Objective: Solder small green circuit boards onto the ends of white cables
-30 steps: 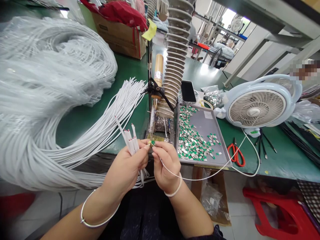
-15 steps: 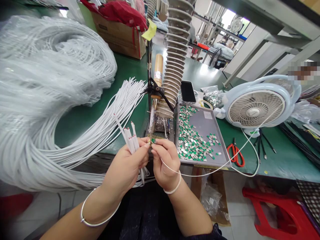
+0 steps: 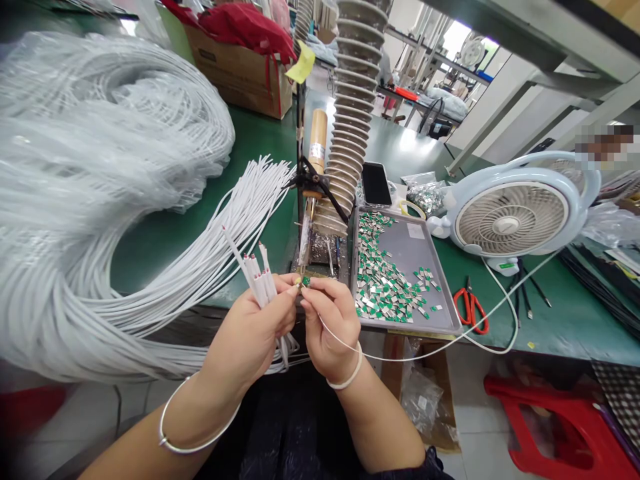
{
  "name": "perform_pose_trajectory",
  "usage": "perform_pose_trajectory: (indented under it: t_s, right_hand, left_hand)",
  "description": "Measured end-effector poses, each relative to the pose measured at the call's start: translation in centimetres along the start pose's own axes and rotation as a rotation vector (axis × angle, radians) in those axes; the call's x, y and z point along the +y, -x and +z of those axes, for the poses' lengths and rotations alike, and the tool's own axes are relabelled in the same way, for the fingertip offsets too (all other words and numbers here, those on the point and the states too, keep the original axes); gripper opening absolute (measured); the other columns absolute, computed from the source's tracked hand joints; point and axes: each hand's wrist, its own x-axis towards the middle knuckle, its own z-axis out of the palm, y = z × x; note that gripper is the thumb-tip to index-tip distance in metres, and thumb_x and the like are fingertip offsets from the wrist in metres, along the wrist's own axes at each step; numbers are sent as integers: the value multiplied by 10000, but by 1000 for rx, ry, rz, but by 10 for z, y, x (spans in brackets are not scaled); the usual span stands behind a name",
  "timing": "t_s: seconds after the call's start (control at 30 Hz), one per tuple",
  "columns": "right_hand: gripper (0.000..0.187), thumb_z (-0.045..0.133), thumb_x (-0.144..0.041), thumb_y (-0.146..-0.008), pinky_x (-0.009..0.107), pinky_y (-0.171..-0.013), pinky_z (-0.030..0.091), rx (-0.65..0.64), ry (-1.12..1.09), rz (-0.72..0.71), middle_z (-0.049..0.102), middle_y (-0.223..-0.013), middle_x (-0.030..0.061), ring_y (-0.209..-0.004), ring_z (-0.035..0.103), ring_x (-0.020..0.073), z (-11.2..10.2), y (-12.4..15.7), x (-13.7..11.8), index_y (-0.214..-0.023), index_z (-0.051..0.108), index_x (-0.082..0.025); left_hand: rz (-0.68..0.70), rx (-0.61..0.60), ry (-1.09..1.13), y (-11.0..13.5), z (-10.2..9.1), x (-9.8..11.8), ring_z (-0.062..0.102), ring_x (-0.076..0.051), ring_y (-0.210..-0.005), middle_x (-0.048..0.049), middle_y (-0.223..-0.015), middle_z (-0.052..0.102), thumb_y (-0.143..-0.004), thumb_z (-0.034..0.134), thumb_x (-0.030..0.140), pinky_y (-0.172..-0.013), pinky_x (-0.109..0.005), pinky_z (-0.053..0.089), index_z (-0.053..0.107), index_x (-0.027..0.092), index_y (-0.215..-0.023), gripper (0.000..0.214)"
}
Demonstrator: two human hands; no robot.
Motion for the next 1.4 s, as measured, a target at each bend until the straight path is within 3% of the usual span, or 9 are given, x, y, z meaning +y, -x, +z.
perform_pose_trajectory:
  t_s: [0.2, 0.33, 0.4, 0.53, 0.7, 0.83, 0.97, 1.17, 1.4]
  right_hand:
    - [286, 496, -82, -849, 376, -761, 548, -16, -37, 13, 611, -988, 77, -919, 615, 189, -1, 5, 1, -1075, 586, -233]
    - [324, 455, -54, -856, 353, -728, 549, -2, -70, 41, 630, -958, 74, -881, 620, 178, -3, 11, 4, -1112, 564, -221]
    - [336, 439, -41, -858, 335, -697, 544, -35, -63, 67, 622, -909, 66, -832, 611, 166, -5, 12, 4, -1121, 553, -216]
    - [264, 453, -46, -854, 332, -689, 529, -142, 21, 76, 578, -847, 61, -803, 578, 165, -6, 8, 3, -1044, 562, -193]
    - [193, 460, -44, -847, 331, -698, 528, -147, 15, 82, 571, -828, 53, -800, 573, 161, -5, 6, 4, -938, 548, -189]
    - [290, 432, -39, -847, 377, -823, 528, -165, -37, 48, 617, -985, 94, -967, 590, 186, -3, 9, 4, -1082, 523, -183]
    - [352, 417, -42, -850, 345, -816, 548, -118, -76, 132, 628, -1018, 90, -956, 615, 169, -2, 14, 2, -1160, 500, -187]
    - [276, 441, -47, -846, 349, -819, 548, -39, -127, 164, 655, -956, 67, -934, 634, 168, -2, 10, 2, -1035, 566, -204]
    - [255, 459, -49, -844, 378, -816, 541, -51, -159, 121, 661, -979, 87, -954, 635, 183, -1, 2, 1, -1008, 588, -197]
  left_hand:
    - [-25, -7, -2, 0, -4, -5, 259, -33, -389, 101, -460, 358, -778, 566, 199, -390, -164, 195, 511, 175, -748, 67]
    - [-9, -16, -59, -1, -13, -9, 300, -11, -422, 21, -760, 546, -751, 610, 232, -400, -185, 211, 522, 162, -689, 128]
    - [10, -30, -123, -2, -19, -11, 308, -9, -439, -6, -881, 562, -739, 627, 246, -407, -199, 220, 551, 154, -686, 131]
    - [12, -87, -231, -3, -28, -12, 309, -48, -459, 33, -664, 508, -748, 628, 291, -430, -214, 231, 589, 163, -742, 134]
    - [-36, -150, -339, -3, -30, -9, 298, -73, -459, 78, -507, 378, -780, 591, 343, -449, -220, 237, 601, 173, -791, 170]
    - [5, -175, -349, -5, -28, -5, 300, -66, -450, 64, -560, 446, -774, 592, 294, -475, -237, 267, 594, 178, -723, 127]
    - [37, -125, -319, -7, -24, -2, 390, -66, -498, 36, -725, 560, -755, 598, 237, -547, -246, 331, 540, 184, -650, 131]
    - [63, -127, -308, -9, -20, 2, 506, -95, -652, 28, -795, 579, -768, 581, 209, -670, -249, 386, 502, 186, -643, 150]
    - [107, -128, -358, -9, -18, 10, 500, -90, -645, 18, -872, 578, -784, 582, 227, -648, -251, 387, 501, 182, -661, 155]
